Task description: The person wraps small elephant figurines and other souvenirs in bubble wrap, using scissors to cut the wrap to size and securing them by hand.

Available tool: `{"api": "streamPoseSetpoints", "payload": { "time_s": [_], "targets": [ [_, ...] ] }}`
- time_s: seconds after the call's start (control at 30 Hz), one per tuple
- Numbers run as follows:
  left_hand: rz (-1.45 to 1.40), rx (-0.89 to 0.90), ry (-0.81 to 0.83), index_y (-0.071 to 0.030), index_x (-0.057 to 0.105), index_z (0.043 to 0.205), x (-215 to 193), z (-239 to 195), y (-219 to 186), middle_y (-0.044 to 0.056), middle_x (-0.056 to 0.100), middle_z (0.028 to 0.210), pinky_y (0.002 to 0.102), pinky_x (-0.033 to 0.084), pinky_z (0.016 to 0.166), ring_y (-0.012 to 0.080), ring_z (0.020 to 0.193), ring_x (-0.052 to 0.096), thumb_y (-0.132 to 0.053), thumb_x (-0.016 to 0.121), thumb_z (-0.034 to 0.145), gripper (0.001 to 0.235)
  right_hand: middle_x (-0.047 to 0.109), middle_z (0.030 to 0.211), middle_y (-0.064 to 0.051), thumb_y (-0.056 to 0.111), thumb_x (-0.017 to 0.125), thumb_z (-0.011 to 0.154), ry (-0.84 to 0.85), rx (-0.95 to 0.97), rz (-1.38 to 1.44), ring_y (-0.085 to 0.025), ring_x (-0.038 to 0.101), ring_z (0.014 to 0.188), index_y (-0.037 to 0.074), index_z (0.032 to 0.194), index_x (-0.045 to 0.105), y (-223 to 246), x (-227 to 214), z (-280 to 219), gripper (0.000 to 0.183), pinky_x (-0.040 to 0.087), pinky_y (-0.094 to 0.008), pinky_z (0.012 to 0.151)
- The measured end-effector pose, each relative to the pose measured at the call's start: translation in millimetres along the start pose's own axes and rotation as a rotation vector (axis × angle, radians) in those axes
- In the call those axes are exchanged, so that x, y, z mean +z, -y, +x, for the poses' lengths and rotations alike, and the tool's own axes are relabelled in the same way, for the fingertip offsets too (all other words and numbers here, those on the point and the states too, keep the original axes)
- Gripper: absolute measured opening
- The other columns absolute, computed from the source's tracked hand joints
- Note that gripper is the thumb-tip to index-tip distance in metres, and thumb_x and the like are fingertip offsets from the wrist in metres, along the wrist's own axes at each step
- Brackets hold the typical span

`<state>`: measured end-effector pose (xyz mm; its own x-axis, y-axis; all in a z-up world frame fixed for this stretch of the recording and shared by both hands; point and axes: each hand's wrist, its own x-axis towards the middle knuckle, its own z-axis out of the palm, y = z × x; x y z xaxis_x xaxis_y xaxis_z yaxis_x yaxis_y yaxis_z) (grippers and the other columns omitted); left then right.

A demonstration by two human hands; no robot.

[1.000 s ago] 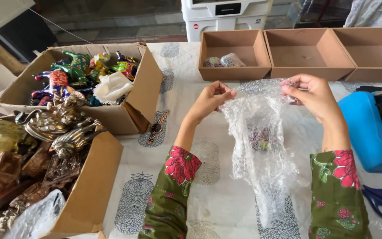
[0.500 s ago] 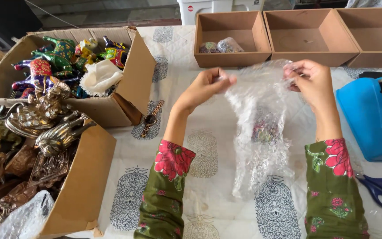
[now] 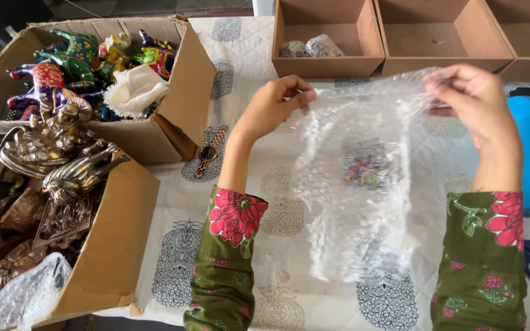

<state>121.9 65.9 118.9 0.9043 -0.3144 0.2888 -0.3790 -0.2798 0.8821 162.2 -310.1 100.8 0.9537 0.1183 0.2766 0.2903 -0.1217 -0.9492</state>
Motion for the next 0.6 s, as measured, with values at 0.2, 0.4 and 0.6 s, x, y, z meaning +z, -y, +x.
{"api": "streamPoseSetpoints", "payload": {
  "time_s": [0.2, 0.4, 0.6],
  "targets": [
    [0.618, -0.126, -0.223, -0.015, 0.078, 0.097, 11, 3, 61, 0.000, 0.079, 0.081, 0.039, 0.046, 0.065, 0.0209, 0.073, 0.068, -0.043, 0.069, 0.092, 0.030, 0.073, 0.106, -0.007, 0.005, 0.064, 0.099, 0.209, 0.135, -0.037, -0.014, 0.071, 0.094, 0.001, 0.116, 0.068, -10, 41, 4, 0.017, 0.062, -0.032, 0.079],
    [0.215, 0.166, -0.034, -0.006, 0.070, 0.119, 39, 12, 33, 0.012, 0.075, 0.110, 0.041, 0.056, 0.088, 0.0283, 0.104, 0.073, -0.052, 0.060, 0.099, 0.051, 0.073, 0.098, -0.006, 0.007, 0.068, 0.100, 0.229, -0.061, -0.223, -0.011, 0.069, 0.087, -0.001, 0.111, 0.070, 0, 93, -4, 0.014, 0.056, -0.026, 0.074],
    [0.207, 0.031, 0.067, -0.003, 0.072, 0.109, 71, 13, 35, 0.012, 0.080, 0.088, 0.037, 0.059, 0.070, 0.0214, 0.071, 0.079, -0.035, 0.065, 0.094, 0.036, 0.074, 0.099, -0.006, 0.013, 0.074, 0.096, 0.190, -0.158, -0.452, -0.013, 0.070, 0.085, 0.002, 0.112, 0.072, 22, 100, -16, 0.020, 0.055, -0.029, 0.072]
  ]
}}
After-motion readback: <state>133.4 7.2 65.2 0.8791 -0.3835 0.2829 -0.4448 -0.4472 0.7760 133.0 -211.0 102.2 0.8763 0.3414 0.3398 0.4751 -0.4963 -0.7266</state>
